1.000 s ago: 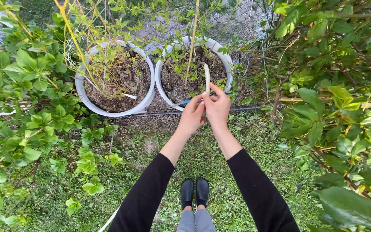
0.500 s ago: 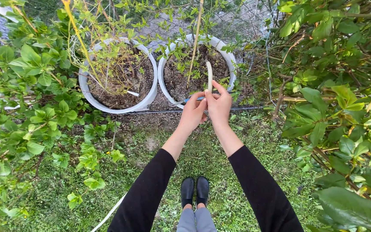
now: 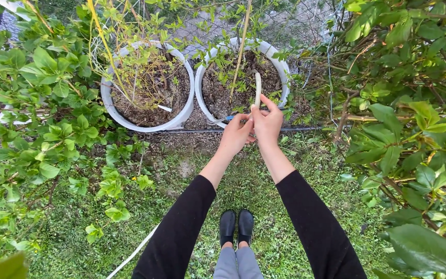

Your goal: The recorder is positioning and securing a white irrigation tube into various potted plants in a garden.

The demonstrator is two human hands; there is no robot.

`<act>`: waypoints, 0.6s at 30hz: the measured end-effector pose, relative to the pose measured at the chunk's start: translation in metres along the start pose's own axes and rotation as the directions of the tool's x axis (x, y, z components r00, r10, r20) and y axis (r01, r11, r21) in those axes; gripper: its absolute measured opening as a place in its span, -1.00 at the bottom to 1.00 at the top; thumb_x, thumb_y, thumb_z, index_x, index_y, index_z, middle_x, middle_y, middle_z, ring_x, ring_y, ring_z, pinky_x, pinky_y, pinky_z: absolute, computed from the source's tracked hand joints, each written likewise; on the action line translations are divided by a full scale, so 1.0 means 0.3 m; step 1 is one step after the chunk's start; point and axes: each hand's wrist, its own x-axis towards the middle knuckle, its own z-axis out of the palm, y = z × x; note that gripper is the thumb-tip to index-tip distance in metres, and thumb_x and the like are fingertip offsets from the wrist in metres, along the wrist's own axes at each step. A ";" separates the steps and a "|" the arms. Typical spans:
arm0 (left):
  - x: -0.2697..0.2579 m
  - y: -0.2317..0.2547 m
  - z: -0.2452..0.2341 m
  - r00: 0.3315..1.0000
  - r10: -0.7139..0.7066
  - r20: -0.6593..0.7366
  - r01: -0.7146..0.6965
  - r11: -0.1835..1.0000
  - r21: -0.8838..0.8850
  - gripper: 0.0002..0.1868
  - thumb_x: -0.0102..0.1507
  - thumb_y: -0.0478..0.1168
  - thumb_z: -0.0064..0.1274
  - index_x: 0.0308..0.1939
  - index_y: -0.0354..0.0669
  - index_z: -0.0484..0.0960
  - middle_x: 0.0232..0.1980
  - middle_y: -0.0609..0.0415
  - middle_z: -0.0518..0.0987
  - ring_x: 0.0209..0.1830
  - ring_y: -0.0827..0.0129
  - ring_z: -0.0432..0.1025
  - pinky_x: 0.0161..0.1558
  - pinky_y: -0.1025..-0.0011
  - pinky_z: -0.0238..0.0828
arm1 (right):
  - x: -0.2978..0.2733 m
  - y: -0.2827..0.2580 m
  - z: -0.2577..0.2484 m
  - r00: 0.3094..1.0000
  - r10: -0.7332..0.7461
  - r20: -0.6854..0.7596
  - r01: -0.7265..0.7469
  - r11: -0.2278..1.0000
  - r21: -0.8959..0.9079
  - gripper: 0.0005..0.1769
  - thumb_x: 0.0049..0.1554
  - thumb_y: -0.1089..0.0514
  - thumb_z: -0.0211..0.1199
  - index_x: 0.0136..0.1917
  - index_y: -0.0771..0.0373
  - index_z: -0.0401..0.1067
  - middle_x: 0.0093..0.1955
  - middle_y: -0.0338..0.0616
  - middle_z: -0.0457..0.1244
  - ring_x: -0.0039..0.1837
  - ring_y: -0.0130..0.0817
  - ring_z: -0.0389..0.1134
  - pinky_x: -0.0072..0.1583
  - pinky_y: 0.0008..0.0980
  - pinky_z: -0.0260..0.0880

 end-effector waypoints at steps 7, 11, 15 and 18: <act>-0.027 0.094 0.015 0.993 -0.101 -0.056 0.113 0.950 0.292 -0.46 0.43 0.14 -0.12 -0.22 -0.32 0.65 -0.43 -0.06 0.62 -0.48 0.32 0.54 -0.40 0.34 0.44 | 0.024 0.005 -0.002 0.998 0.064 0.007 -0.064 0.997 0.033 -0.44 0.21 0.28 0.24 0.46 0.37 0.29 -0.34 -0.13 0.37 -0.37 -0.51 0.33 -0.37 -0.47 0.26; -0.011 0.063 0.017 0.990 0.046 -0.134 0.011 0.920 0.392 -0.50 0.41 0.13 -0.13 -0.16 -0.25 0.67 -0.38 -0.08 0.64 -0.38 0.19 0.57 -0.30 0.23 0.42 | 0.060 0.029 0.006 0.997 0.077 0.014 -0.077 0.995 0.060 -0.43 0.19 0.29 0.26 0.44 0.38 0.28 -0.31 -0.11 0.39 -0.34 -0.49 0.37 -0.35 -0.47 0.32; -0.005 0.075 0.016 0.983 0.081 -0.164 0.002 0.892 0.451 -0.53 0.39 0.12 -0.15 -0.15 -0.22 0.63 -0.27 -0.11 0.66 -0.25 0.03 0.57 -0.22 0.12 0.42 | 0.077 0.036 0.012 0.997 0.071 0.038 -0.074 0.993 0.090 -0.45 0.19 0.29 0.26 0.44 0.39 0.30 -0.30 -0.10 0.39 -0.32 -0.47 0.39 -0.33 -0.47 0.35; -0.002 0.100 0.025 0.983 0.082 -0.162 0.005 0.879 0.477 -0.52 0.40 0.12 -0.16 -0.16 -0.23 0.64 -0.25 -0.14 0.66 -0.23 -0.01 0.57 -0.22 0.11 0.41 | 0.097 0.048 0.006 0.996 0.087 0.038 -0.090 0.990 0.105 -0.45 0.20 0.29 0.26 0.44 0.40 0.30 -0.30 -0.09 0.39 -0.32 -0.46 0.39 -0.32 -0.46 0.35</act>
